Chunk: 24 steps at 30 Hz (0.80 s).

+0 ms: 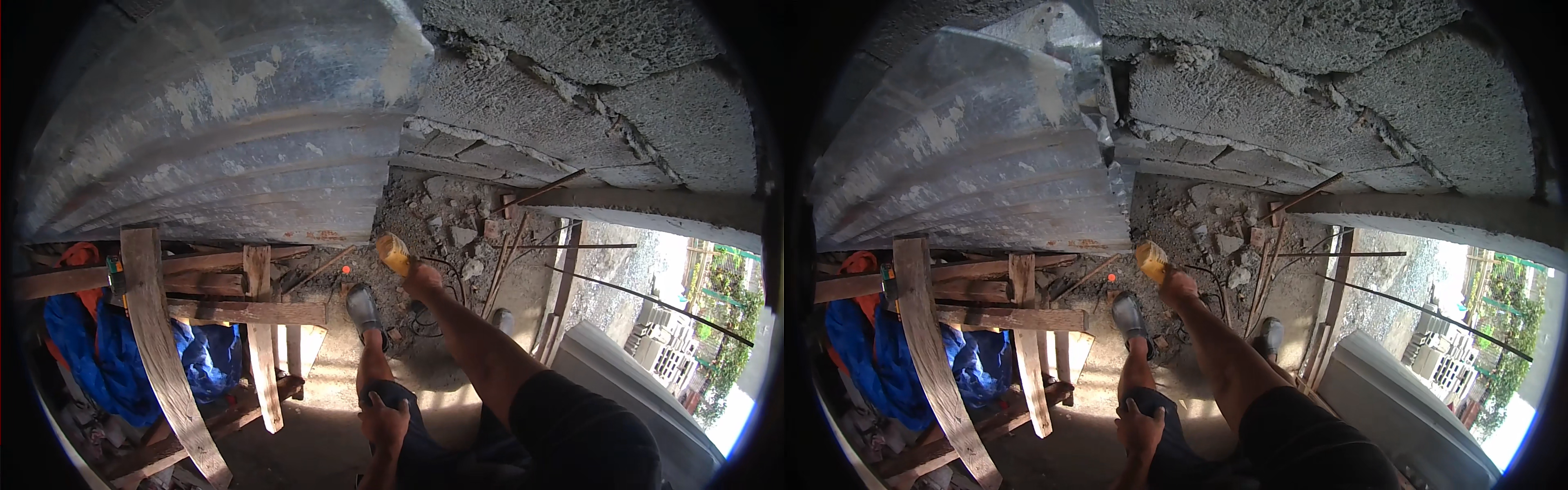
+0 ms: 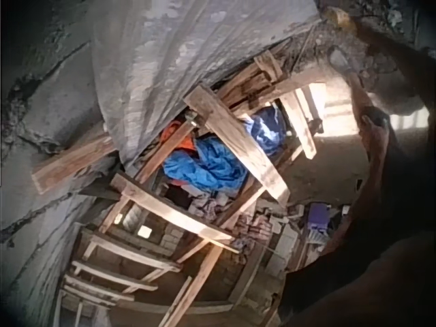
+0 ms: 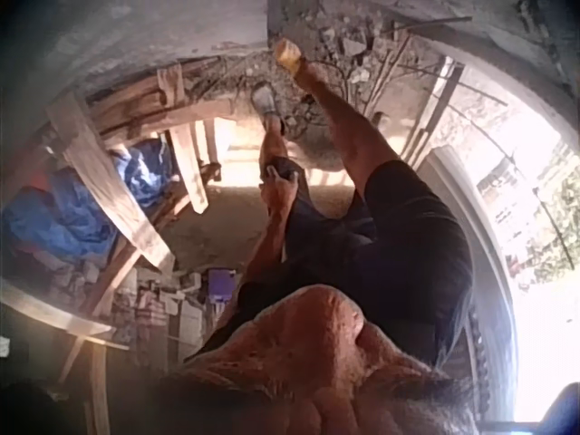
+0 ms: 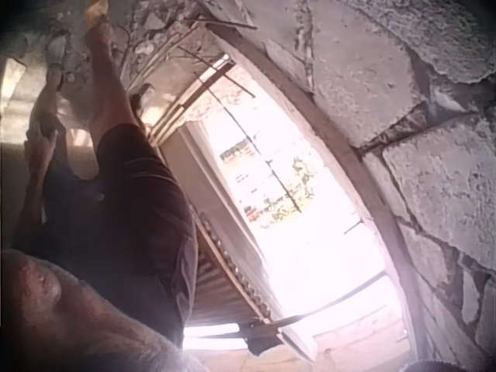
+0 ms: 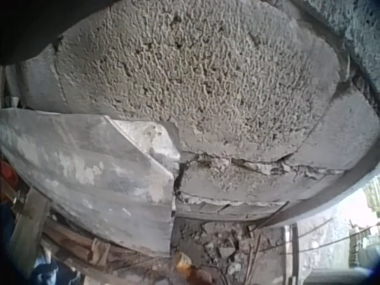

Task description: The person picks up a power drill and uses it to break up concrete debris on the ground. They hold the drill with both hands while leaning over to apply pressure to the surface.

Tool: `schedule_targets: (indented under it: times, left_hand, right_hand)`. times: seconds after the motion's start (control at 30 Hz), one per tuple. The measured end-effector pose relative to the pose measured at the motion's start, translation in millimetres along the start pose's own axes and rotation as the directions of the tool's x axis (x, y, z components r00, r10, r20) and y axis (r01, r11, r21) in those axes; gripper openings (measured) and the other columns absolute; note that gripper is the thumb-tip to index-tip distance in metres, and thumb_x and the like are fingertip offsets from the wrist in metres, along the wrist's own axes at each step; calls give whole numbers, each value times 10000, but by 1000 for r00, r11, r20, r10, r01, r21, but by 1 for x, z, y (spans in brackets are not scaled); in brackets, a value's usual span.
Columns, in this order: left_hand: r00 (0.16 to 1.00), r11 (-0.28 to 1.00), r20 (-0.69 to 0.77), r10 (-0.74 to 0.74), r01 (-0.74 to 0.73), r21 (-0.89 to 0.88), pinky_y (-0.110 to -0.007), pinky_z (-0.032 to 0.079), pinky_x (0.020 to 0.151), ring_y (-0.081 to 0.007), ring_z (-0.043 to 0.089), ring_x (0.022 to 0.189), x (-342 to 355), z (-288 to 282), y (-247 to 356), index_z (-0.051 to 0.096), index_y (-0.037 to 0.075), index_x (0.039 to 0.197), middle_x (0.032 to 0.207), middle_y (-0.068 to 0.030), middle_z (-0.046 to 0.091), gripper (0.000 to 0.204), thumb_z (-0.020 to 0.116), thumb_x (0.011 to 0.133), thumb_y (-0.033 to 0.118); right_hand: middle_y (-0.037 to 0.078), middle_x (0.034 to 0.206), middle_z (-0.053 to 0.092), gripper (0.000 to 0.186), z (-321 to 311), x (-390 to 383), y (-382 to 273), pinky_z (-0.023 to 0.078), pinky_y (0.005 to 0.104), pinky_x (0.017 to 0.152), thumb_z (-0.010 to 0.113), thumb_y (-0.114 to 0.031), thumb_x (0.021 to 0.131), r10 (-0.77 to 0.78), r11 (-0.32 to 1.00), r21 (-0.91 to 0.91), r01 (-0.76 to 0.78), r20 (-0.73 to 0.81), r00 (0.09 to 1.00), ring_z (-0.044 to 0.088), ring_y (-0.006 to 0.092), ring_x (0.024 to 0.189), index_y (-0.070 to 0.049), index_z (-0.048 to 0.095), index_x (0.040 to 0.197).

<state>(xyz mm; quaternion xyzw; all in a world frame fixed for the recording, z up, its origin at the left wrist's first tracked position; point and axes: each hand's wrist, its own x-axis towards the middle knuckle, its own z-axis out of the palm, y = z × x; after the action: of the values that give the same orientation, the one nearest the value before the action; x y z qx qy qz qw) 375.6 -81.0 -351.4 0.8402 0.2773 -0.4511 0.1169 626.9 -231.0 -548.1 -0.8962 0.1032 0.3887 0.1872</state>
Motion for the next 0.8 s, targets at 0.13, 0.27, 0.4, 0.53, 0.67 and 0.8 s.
schedule_targets:
  times: [0.13, 0.27, 0.4, 0.53, 0.67, 0.8]
  left_hand:
    - [1000, 1000, -4, 7, -7, 30, -498, 564, 946, -445, 631, 1141, 1, 1, 2, 492, -21, 1450, 1315, -268, 572, 904, 767, 805, 550]
    - [999, 999, 36, -40, 39, 28, -511, 572, 934, -445, 615, 1173, 1, -6, 6, 505, 0, 1456, 1401, -262, 534, 885, 769, 793, 524]
    - [1000, 999, 23, -18, 17, 49, -512, 569, 942, -445, 620, 1165, 1, -7, 6, 504, 9, 1457, 1390, -257, 543, 884, 768, 794, 530]
    - [999, 997, 47, -16, 13, 78, -515, 568, 940, -447, 622, 1163, 3, -10, 9, 499, 11, 1455, 1365, -257, 555, 878, 765, 801, 532]
    - [999, 996, 44, -15, 11, 88, -518, 569, 935, -455, 628, 1151, 5, -9, 9, 491, 7, 1457, 1345, -270, 559, 881, 764, 804, 534]
    - [999, 995, 35, 6, -9, 100, -518, 571, 931, -461, 633, 1138, 6, -8, 10, 495, -1, 1449, 1336, -278, 560, 878, 761, 805, 533]
  right_hand:
    - [232, 1148, 718, 529, 11, -5, -4, 569, 491, 919, 621, -198, 878, 28, 999, 34, -29, 27, 999, 706, 400, 1076, -37, 510, 1369]
    - [240, 1148, 717, 495, 17, -4, -20, 562, 500, 925, 597, -180, 879, 66, 987, 146, -66, 3, 998, 703, 411, 1082, -24, 513, 1342]
    - [253, 1137, 713, 468, 22, -5, -29, 557, 507, 930, 598, -185, 882, 73, 974, 215, -65, -31, 997, 698, 423, 1081, -9, 526, 1309]
    - [263, 1114, 709, 437, 29, -3, -33, 559, 513, 918, 575, -179, 895, 94, 964, 255, -78, -50, 994, 696, 436, 1062, 20, 527, 1281]
    - [267, 1064, 713, 401, 36, -8, -38, 573, 507, 876, 558, -165, 900, 71, 958, 283, -35, -117, 991, 707, 438, 1018, 43, 533, 1241]
    - [289, 1059, 709, 402, 33, -10, -37, 579, 500, 862, 563, -162, 893, 92, 956, 290, -43, -157, 983, 710, 437, 1003, 52, 530, 1232]
